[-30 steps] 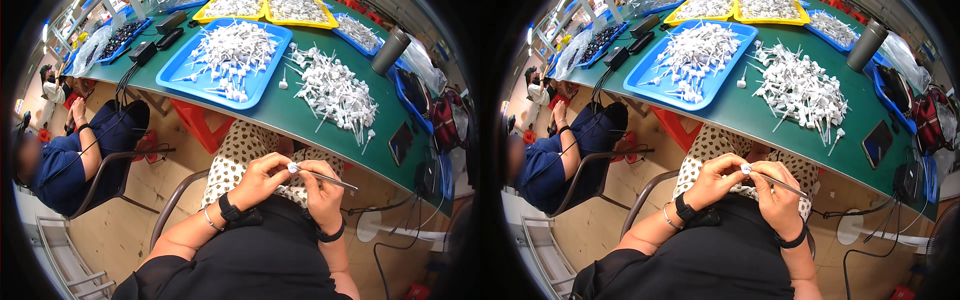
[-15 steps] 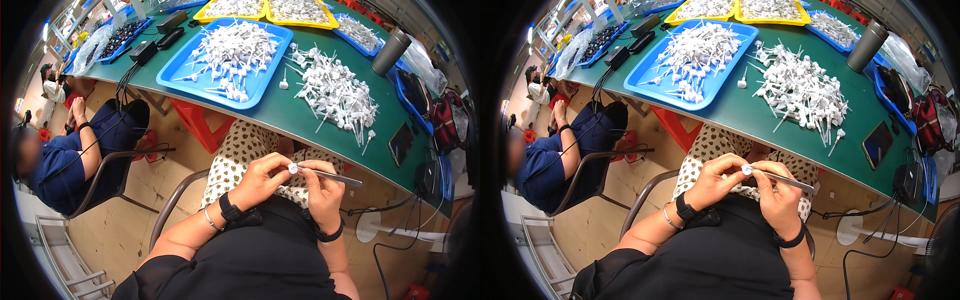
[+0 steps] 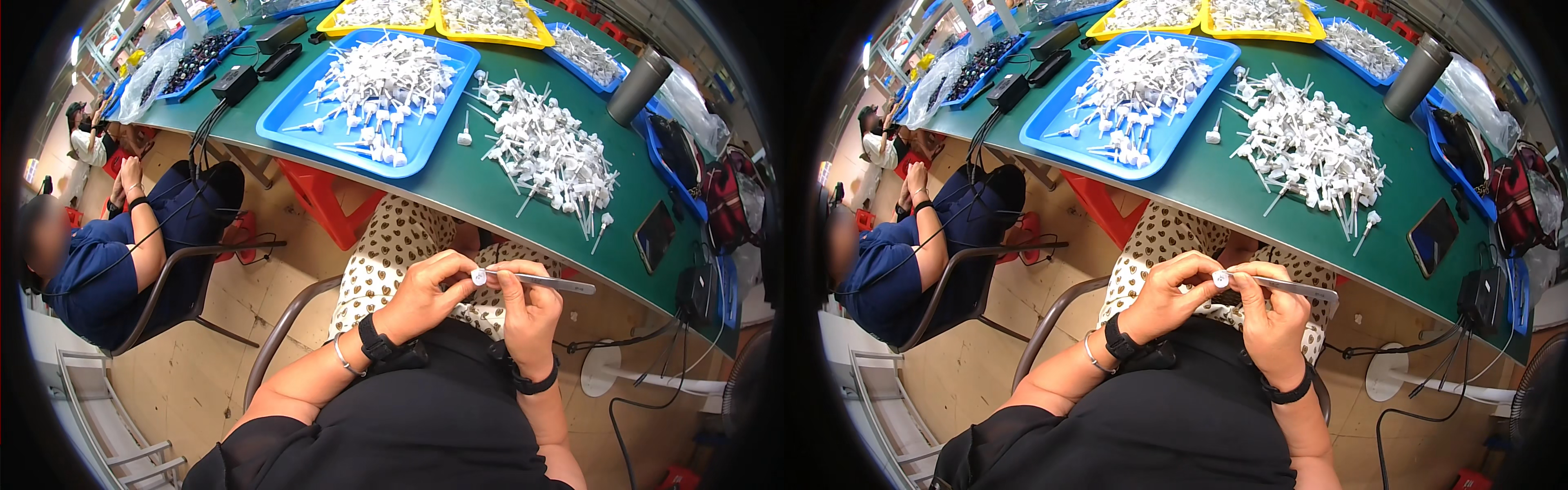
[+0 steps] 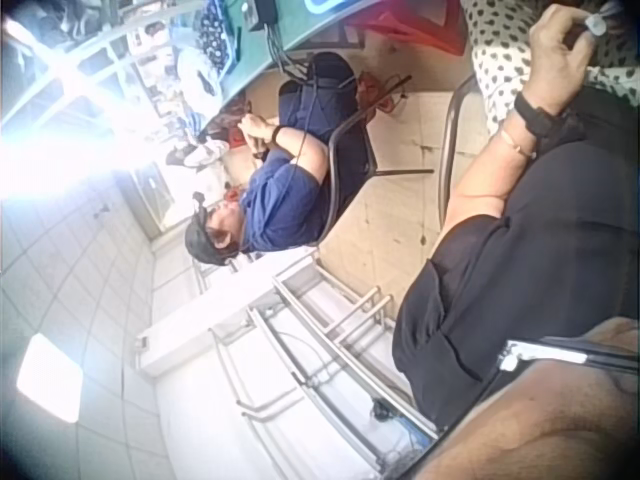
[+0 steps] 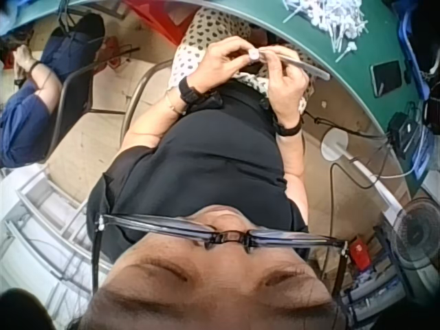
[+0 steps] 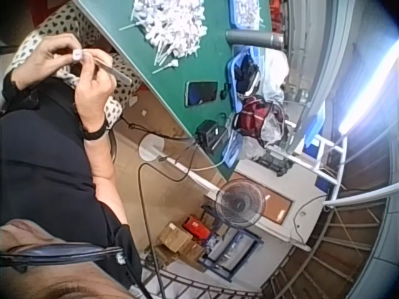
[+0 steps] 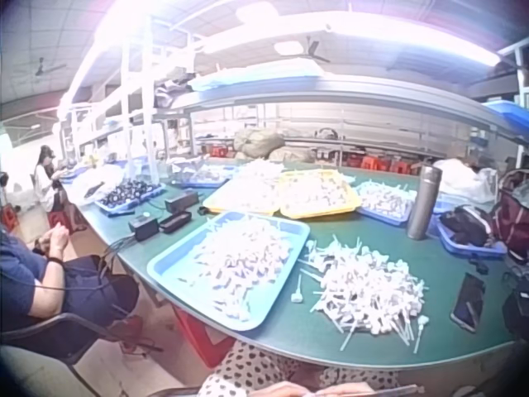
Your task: The person sits at a green workbench and repeatedly picks up small white plastic components from a blue tray. Using tweezers, they manipulate each component and place it back onto the table or tray. The process is repetitive and focused on individual handling of the parts.
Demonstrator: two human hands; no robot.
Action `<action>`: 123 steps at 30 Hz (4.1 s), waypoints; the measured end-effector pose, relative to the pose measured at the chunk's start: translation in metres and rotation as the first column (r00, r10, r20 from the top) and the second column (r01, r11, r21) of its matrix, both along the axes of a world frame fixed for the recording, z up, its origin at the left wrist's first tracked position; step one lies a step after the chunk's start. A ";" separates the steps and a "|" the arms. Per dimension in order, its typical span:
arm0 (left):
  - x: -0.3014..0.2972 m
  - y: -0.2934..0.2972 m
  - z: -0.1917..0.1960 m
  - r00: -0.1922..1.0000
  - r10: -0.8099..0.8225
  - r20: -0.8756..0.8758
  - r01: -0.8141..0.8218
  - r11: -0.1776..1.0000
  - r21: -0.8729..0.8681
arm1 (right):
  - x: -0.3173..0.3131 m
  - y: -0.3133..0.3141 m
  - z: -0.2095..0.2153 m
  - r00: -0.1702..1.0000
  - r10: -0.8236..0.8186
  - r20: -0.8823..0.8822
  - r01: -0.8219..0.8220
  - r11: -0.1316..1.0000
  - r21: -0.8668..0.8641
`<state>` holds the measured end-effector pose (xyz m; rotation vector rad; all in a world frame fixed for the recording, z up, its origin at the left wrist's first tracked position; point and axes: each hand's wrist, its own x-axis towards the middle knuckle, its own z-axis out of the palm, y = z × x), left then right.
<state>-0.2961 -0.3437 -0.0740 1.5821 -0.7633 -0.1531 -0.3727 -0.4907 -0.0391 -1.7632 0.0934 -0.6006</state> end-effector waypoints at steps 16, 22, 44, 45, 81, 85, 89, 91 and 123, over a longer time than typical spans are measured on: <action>-0.001 0.001 -0.001 0.999 -0.024 0.040 0.022 0.999 0.031 | 0.001 -0.003 0.003 0.997 0.039 0.061 -0.021 0.964 -0.264; 0.000 0.001 -0.003 0.995 -0.022 0.092 0.015 0.997 0.075 | 0.002 -0.004 0.005 0.994 0.065 0.085 -0.028 0.926 -0.375; 0.004 0.003 0.000 0.997 0.024 0.077 -0.026 0.999 0.019 | 0.002 0.000 -0.010 0.998 0.020 0.066 -0.013 0.994 -0.106; 0.003 0.003 0.001 0.995 0.028 0.091 -0.030 1.000 0.011 | 0.002 -0.001 -0.010 0.998 0.017 0.067 -0.009 0.993 -0.121; 0.000 0.002 -0.004 1.000 -0.001 0.014 0.001 1.000 0.010 | 0.002 0.003 -0.008 0.999 -0.010 0.038 0.011 1.000 -0.026; 0.000 0.003 -0.003 1.000 0.000 0.001 0.000 1.000 0.009 | 0.001 0.002 -0.009 0.999 -0.008 0.038 0.009 1.000 -0.026; 0.000 0.002 -0.003 1.000 0.004 0.024 -0.004 1.000 0.006 | 0.001 0.003 -0.007 0.999 -0.022 0.043 0.027 0.993 -0.115; 0.000 0.002 -0.002 0.999 0.008 0.046 -0.009 1.000 0.006 | 0.001 0.002 -0.006 0.998 -0.017 0.060 0.032 0.963 -0.269; 0.063 0.017 0.068 0.953 0.161 0.256 -0.144 0.986 -0.082 | -0.003 -0.014 0.008 0.993 -0.042 0.110 0.019 0.980 0.200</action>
